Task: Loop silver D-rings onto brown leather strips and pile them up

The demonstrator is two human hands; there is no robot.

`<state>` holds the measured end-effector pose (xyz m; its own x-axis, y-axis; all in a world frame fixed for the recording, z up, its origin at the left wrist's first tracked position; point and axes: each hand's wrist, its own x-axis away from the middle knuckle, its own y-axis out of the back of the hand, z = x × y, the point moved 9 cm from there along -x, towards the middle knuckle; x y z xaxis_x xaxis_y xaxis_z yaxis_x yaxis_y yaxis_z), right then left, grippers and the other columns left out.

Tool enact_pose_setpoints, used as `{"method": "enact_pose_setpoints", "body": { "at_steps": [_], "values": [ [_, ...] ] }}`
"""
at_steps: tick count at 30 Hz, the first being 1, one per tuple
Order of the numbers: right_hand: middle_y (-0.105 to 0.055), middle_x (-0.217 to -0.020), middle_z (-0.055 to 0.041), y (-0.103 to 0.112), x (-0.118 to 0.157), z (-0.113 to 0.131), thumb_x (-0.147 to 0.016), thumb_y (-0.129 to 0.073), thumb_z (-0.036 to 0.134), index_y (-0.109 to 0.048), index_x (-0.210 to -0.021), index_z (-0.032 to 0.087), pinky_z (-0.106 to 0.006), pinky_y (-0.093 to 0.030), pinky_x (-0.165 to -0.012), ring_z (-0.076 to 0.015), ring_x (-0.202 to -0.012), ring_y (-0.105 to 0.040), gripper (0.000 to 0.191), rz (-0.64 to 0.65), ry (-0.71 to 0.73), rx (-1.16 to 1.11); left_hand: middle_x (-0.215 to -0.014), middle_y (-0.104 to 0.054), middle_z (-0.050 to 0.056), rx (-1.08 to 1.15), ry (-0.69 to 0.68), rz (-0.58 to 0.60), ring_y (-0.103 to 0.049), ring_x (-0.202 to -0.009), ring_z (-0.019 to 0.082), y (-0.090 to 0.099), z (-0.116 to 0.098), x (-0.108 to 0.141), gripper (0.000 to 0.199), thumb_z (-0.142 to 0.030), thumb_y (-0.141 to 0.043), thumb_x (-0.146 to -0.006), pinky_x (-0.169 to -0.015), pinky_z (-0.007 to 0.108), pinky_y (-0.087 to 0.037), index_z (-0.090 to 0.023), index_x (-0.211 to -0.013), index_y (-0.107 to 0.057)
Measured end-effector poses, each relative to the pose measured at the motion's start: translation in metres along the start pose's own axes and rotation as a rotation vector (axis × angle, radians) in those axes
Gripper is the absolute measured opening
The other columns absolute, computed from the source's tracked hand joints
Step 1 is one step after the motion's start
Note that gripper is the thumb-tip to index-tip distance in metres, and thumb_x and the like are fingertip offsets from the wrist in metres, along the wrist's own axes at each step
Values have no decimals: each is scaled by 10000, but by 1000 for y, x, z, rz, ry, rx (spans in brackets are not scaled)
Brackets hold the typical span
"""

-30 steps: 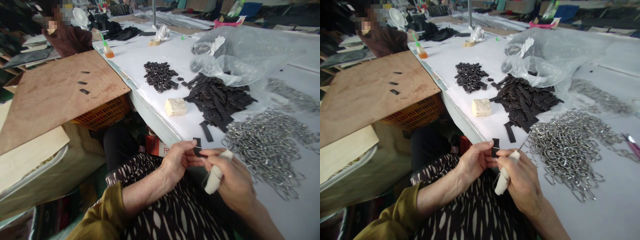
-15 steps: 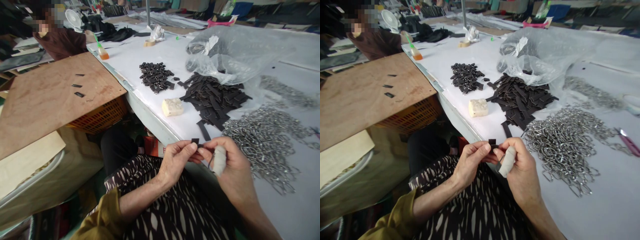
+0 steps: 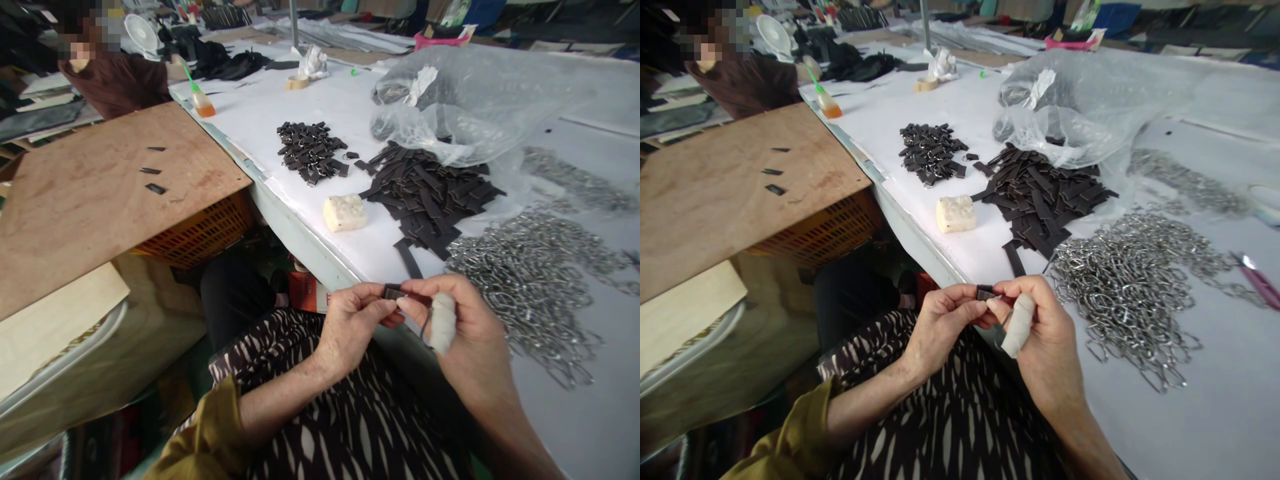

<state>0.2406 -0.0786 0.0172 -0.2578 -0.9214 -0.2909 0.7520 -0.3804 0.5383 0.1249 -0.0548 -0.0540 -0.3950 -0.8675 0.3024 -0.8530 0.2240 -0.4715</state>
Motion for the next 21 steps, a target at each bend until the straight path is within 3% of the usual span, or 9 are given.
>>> {"method": "enact_pose_setpoints", "body": {
  "at_steps": [7, 14, 19, 21],
  "values": [
    [-652, -809, -16, -3, -1, -3, -764, -662, 329, -563, -812, 226, -246, -504, -566, -153, -696, -624, 151, 0, -3, 11, -689, -638, 51, -191, -117, -25, -572, -669, 149, 1, -13, 4, 171, -217, -538, -810, -679, 257, -459, -121, -809, -680],
    [-649, -788, -16, -5, -1, -4, -768, -658, 312, -559, -808, 221, -243, -502, -550, -143, -653, -611, 140, -5, -2, -7, -683, -620, 30, -364, -170, -16, -562, -657, 156, 4, -12, 5, 233, -305, -508, -847, -629, 242, -435, -169, -876, -695],
    [-653, -794, -9, -5, -3, 0, -768, -654, 278, -554, -799, 223, -220, -503, -562, -137, -690, -621, 119, 3, 24, -12, -978, -597, 45, -627, -343, -99, -516, -666, 115, 7, -40, 9, 133, -267, -611, -780, -631, 224, -413, -200, -822, -718],
    [-655, -805, -6, -5, -3, 1, -768, -653, 267, -552, -801, 227, -215, -504, -563, -135, -701, -625, 113, 14, 17, -20, -972, -609, 44, -606, -329, -86, -508, -657, 111, 7, -44, 8, 135, -245, -632, -759, -622, 221, -411, -205, -851, -721]
  ]
}}
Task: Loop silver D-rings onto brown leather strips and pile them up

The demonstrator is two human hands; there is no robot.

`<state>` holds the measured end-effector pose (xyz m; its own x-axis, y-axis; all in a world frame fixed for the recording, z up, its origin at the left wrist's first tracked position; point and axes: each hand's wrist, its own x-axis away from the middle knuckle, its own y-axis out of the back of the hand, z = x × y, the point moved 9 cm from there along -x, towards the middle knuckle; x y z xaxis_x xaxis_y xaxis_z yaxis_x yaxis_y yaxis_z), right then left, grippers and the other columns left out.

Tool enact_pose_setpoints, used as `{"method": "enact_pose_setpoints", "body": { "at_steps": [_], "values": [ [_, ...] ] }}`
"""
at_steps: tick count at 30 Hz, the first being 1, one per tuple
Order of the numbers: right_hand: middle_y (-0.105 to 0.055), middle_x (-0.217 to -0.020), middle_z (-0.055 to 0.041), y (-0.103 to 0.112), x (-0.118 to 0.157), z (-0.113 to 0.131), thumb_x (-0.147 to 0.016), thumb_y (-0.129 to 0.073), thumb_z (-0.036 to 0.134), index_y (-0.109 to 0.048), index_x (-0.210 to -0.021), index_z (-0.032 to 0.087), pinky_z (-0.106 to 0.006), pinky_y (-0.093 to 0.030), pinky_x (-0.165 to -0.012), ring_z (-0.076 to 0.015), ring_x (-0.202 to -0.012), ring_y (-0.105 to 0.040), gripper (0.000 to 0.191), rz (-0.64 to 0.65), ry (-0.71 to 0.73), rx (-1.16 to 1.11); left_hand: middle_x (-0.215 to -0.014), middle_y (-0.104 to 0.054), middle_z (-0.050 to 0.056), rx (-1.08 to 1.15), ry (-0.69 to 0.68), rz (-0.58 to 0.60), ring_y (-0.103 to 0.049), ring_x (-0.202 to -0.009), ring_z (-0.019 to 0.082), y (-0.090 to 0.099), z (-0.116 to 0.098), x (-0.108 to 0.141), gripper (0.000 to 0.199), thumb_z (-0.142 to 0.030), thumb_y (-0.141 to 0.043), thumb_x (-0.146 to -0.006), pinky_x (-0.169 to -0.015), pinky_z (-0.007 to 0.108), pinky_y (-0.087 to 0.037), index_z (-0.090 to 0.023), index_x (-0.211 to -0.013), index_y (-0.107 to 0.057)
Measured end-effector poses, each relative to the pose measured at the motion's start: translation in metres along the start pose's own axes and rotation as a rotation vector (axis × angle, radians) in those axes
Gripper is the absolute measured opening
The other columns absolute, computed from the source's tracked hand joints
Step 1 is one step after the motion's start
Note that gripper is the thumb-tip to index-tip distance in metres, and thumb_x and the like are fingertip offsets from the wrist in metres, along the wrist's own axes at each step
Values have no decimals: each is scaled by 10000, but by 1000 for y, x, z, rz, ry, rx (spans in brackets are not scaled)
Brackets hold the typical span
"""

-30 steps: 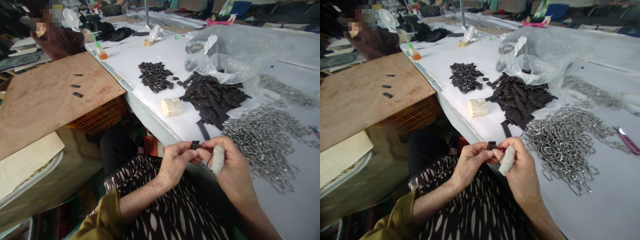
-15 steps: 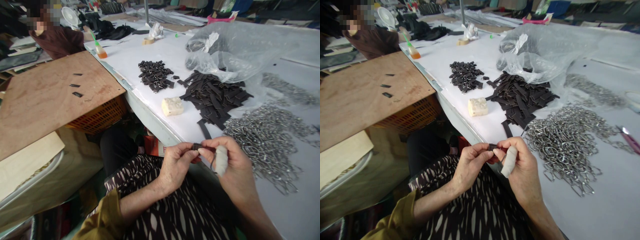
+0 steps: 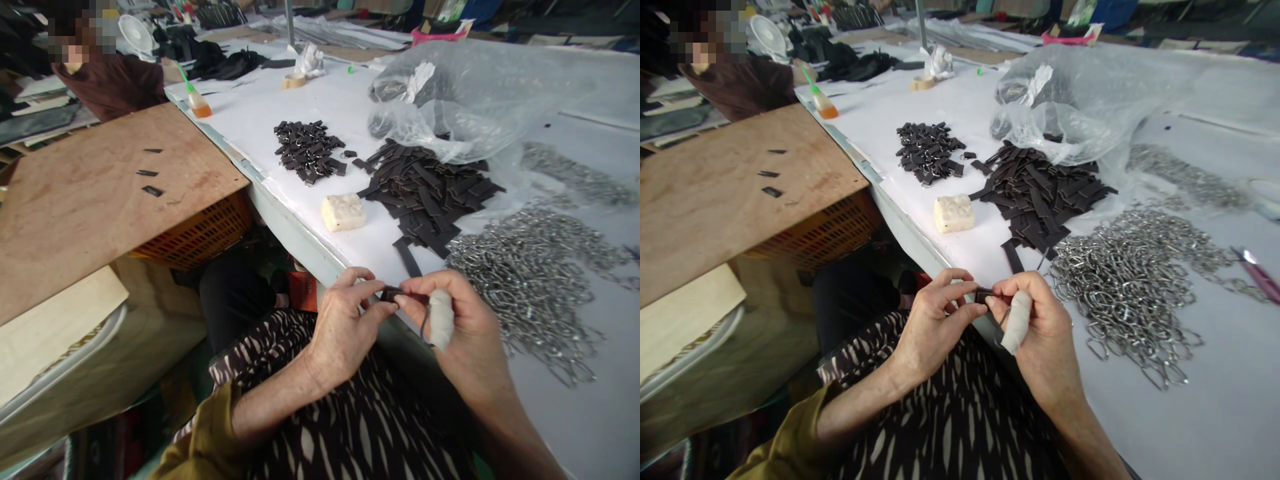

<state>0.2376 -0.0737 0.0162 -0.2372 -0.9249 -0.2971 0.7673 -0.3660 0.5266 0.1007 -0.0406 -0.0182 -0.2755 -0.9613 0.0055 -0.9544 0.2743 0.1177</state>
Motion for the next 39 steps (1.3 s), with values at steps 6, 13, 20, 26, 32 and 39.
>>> {"method": "enact_pose_setpoints", "body": {
  "at_steps": [6, 13, 20, 26, 32, 39],
  "values": [
    [-642, -762, 3, -2, 0, 1, -772, -650, 280, -550, -785, 230, -209, -498, -531, -123, -637, -606, 112, 12, -20, -19, -619, -575, 31, 455, 367, 224, -542, -551, 139, -31, 24, 2, 178, -225, -601, -742, -491, 231, -422, -112, -848, -688],
    [-627, -751, 11, -5, 4, -4, -771, -654, 297, -546, -789, 238, -200, -489, -543, -114, -633, -587, 124, 22, -62, -25, -664, -593, 53, 543, 361, 149, -573, -641, 149, -31, 26, 2, 143, -180, -598, -717, -627, 266, -478, -77, -786, -671],
    [-628, -798, -7, -3, 5, -7, -774, -642, 362, -549, -809, 240, -230, -496, -561, -138, -663, -598, 157, 47, -99, -35, -651, -617, 67, 557, 390, 170, -579, -601, 135, -31, 28, 1, 178, -185, -585, -715, -623, 261, -490, -60, -789, -687],
    [-633, -819, -12, -7, 5, -11, -777, -632, 384, -551, -826, 244, -236, -500, -571, -143, -678, -601, 169, 71, -129, -18, -684, -651, 88, 578, 404, 156, -592, -606, 134, -32, 31, 2, 184, -184, -576, -720, -624, 254, -499, -56, -800, -682],
    [-641, -862, -21, -9, 5, -15, -773, -633, 396, -547, -836, 251, -250, -509, -596, -161, -741, -615, 180, 81, -143, -7, -658, -629, 64, 598, 412, 156, -596, -616, 129, -32, 33, 2, 155, -171, -572, -729, -662, 257, -505, -63, -786, -667],
    [-640, -866, -20, -11, 4, -15, -781, -625, 372, -536, -829, 250, -261, -508, -601, -165, -750, -614, 159, 88, -141, -2, -650, -624, 56, 633, 422, 156, -602, -626, 132, -33, 35, 2, 144, -162, -585, -720, -680, 260, -503, -64, -782, -669]
  ]
}}
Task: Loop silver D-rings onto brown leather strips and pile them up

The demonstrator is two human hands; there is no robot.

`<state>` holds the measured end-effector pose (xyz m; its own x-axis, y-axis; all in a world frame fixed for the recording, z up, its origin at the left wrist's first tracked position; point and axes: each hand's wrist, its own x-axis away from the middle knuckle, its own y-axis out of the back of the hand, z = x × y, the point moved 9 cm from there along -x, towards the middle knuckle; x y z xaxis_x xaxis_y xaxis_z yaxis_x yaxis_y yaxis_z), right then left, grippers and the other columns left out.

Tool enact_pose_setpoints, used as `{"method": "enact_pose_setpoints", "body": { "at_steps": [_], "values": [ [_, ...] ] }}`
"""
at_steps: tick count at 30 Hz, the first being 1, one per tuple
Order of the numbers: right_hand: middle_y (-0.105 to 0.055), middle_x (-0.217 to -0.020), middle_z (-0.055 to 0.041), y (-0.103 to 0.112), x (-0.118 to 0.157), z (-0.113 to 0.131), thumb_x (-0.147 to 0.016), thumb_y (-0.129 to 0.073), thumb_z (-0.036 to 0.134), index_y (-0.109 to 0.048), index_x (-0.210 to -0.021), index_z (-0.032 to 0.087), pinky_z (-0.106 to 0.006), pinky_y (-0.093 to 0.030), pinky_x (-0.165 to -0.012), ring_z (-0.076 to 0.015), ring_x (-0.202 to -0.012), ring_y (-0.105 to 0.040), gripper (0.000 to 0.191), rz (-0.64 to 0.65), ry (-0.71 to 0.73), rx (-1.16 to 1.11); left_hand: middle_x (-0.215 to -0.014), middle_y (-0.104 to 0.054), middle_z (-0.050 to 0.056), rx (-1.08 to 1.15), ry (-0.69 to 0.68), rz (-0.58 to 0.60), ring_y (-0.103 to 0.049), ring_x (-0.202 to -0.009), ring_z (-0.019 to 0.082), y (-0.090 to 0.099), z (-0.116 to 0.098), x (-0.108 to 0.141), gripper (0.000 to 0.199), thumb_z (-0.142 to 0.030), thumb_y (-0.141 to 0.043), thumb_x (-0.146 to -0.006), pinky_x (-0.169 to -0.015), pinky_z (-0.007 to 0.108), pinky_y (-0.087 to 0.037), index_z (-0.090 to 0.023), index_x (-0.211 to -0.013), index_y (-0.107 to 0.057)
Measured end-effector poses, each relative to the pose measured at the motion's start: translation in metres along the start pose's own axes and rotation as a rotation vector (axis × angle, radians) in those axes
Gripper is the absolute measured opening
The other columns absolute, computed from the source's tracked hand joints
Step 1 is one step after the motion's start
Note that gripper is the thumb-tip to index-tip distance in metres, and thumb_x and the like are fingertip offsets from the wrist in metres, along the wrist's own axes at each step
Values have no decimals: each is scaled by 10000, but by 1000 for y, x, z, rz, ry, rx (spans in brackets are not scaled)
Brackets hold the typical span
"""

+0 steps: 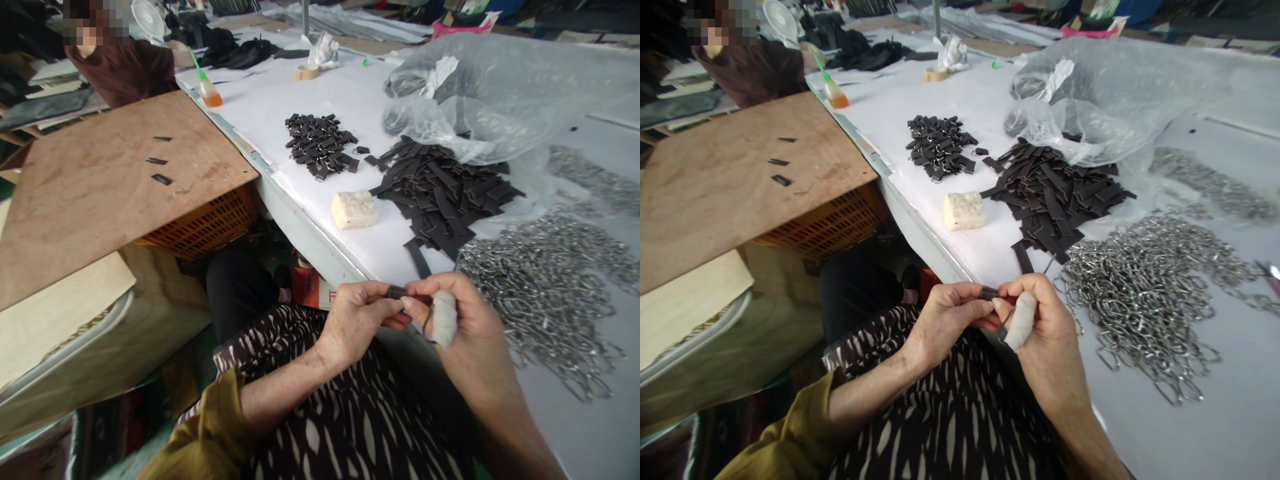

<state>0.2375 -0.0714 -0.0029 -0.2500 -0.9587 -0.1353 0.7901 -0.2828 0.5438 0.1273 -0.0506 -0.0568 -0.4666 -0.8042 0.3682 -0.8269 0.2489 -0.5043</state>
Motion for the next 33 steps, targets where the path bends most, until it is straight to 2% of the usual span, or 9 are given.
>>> {"method": "enact_pose_setpoints", "body": {
  "at_steps": [8, 23, 29, 33],
  "values": [
    [-630, -841, -22, 1, 0, 7, -769, -631, 358, -535, -806, 244, -266, -505, -596, -159, -728, -603, 153, -46, 16, -8, -642, -633, 56, 8, -14, -39, -595, -597, 126, 2, -2, 1, 145, -175, -618, -704, -655, 256, -501, -66, -779, -678],
    [-636, -824, -13, 0, -3, 8, -770, -637, 361, -533, -801, 245, -258, -504, -583, -153, -706, -609, 159, -35, -11, -15, -648, -663, 68, -11, -30, -48, -612, -573, 138, 5, -7, -1, 158, -234, -625, -709, -604, 251, -505, -86, -724, -675],
    [-655, -859, -9, 16, -14, 21, -774, -625, 375, -535, -815, 241, -275, -500, -640, -164, -758, -622, 166, -107, 22, 0, -640, -661, 72, 11, -24, 1, -629, -554, 146, 7, -19, -13, 185, -270, -671, -687, -583, 249, -516, -85, -692, -668],
    [-672, -793, 2, 30, -24, 27, -765, -627, 420, -518, -812, 256, -297, -490, -625, -172, -691, -624, 202, -166, 8, 32, -677, -662, 79, 25, -36, 42, -632, -550, 143, 5, -30, -20, 202, -278, -669, -693, -557, 238, -516, -76, -687, -671]
  ]
}}
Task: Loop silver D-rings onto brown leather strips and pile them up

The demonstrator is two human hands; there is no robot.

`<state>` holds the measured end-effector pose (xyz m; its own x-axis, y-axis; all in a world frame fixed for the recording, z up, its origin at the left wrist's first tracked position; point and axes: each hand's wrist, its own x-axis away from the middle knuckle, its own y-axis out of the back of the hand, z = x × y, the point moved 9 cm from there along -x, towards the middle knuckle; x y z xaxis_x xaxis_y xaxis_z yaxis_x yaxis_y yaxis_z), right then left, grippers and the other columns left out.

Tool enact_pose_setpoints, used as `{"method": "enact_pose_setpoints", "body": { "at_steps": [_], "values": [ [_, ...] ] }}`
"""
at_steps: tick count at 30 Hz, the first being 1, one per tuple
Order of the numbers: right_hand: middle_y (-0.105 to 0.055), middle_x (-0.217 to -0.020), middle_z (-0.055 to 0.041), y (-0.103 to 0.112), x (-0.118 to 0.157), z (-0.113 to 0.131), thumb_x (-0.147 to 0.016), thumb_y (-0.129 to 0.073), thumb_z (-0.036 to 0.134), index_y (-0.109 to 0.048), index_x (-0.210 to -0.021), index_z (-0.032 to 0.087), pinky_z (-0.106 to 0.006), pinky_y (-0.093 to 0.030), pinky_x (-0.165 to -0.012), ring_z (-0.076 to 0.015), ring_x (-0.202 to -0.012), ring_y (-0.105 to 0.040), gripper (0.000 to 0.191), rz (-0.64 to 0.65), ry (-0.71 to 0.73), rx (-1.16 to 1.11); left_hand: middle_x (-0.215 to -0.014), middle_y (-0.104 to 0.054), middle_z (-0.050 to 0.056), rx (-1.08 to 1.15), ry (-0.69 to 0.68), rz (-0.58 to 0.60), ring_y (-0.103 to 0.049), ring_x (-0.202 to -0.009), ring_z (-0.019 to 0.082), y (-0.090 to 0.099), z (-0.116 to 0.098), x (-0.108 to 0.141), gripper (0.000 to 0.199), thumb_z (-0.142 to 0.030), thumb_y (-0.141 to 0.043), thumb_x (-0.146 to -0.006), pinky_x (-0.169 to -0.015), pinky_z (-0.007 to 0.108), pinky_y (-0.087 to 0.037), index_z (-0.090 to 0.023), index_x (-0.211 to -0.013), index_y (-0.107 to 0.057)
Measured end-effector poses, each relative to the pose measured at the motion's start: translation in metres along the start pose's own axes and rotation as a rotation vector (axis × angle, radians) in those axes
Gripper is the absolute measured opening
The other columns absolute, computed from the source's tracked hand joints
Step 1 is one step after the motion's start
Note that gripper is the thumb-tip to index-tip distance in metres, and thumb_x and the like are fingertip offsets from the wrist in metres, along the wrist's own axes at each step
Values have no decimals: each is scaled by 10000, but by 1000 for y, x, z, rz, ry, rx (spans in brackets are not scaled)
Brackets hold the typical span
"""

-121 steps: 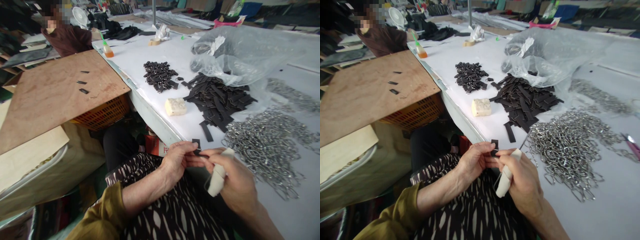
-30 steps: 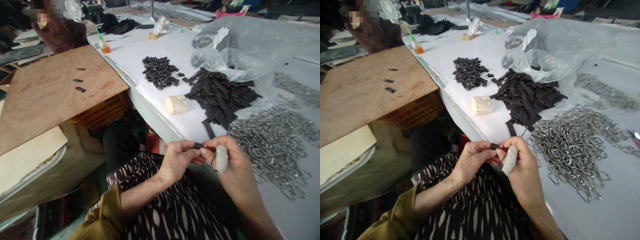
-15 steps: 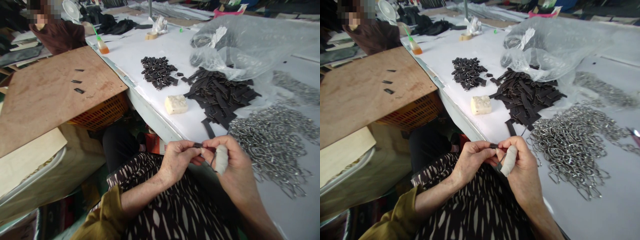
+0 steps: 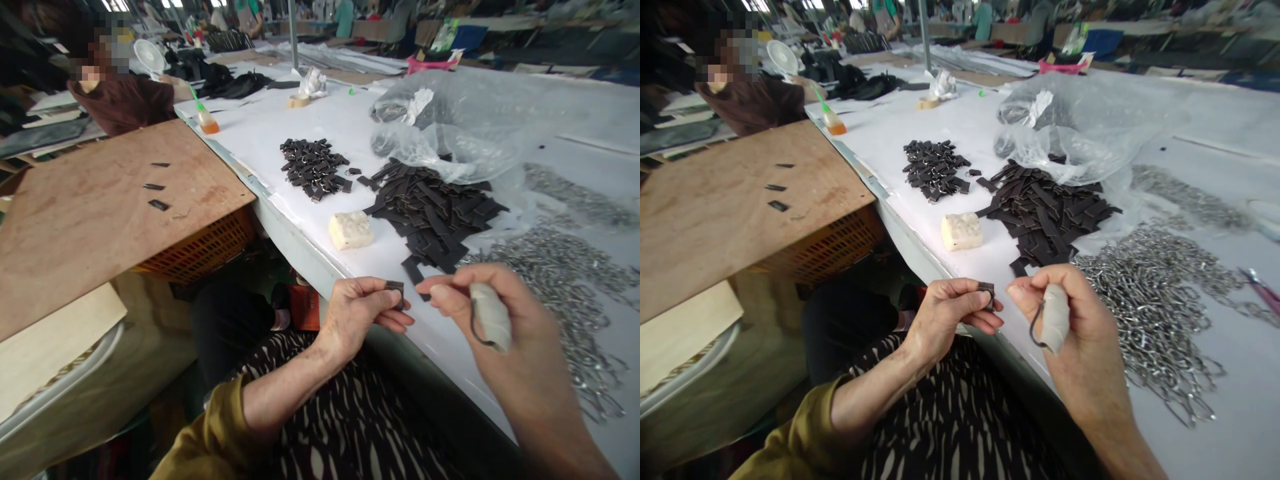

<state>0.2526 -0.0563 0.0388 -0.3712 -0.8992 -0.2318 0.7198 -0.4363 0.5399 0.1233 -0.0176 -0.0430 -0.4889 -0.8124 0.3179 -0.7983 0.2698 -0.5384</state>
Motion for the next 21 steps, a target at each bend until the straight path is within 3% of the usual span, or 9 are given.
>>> {"method": "enact_pose_setpoints", "body": {
  "at_steps": [9, 18, 21],
  "values": [
    [-663, -659, 3, -1, -35, 39, -787, -574, 369, -551, -750, 262, -263, -479, -487, -154, -557, -589, 116, 13, 61, -26, -621, -645, 78, 2, -88, -22, -621, -524, 142, 6, -29, -9, 180, -241, -645, -704, -543, 240, -513, -69, -654, -664],
    [-594, -558, 7, -32, -49, 33, -834, -444, 471, -619, -892, 249, -279, -382, -387, -141, -407, -478, 289, 177, 70, -87, -583, -638, 73, 59, -96, -55, -611, -515, 145, 26, -29, -17, 210, -288, -666, -682, -549, 247, -503, -79, -654, -669],
    [-532, -519, 9, -34, -51, 36, -824, -465, 472, -637, -840, 245, -281, -368, -398, -145, -429, -474, 286, 118, 79, -49, -580, -639, 77, 76, -86, -62, -612, -514, 150, 32, -26, -20, 221, -297, -674, -675, -547, 253, -503, -78, -647, -667]
  ]
}}
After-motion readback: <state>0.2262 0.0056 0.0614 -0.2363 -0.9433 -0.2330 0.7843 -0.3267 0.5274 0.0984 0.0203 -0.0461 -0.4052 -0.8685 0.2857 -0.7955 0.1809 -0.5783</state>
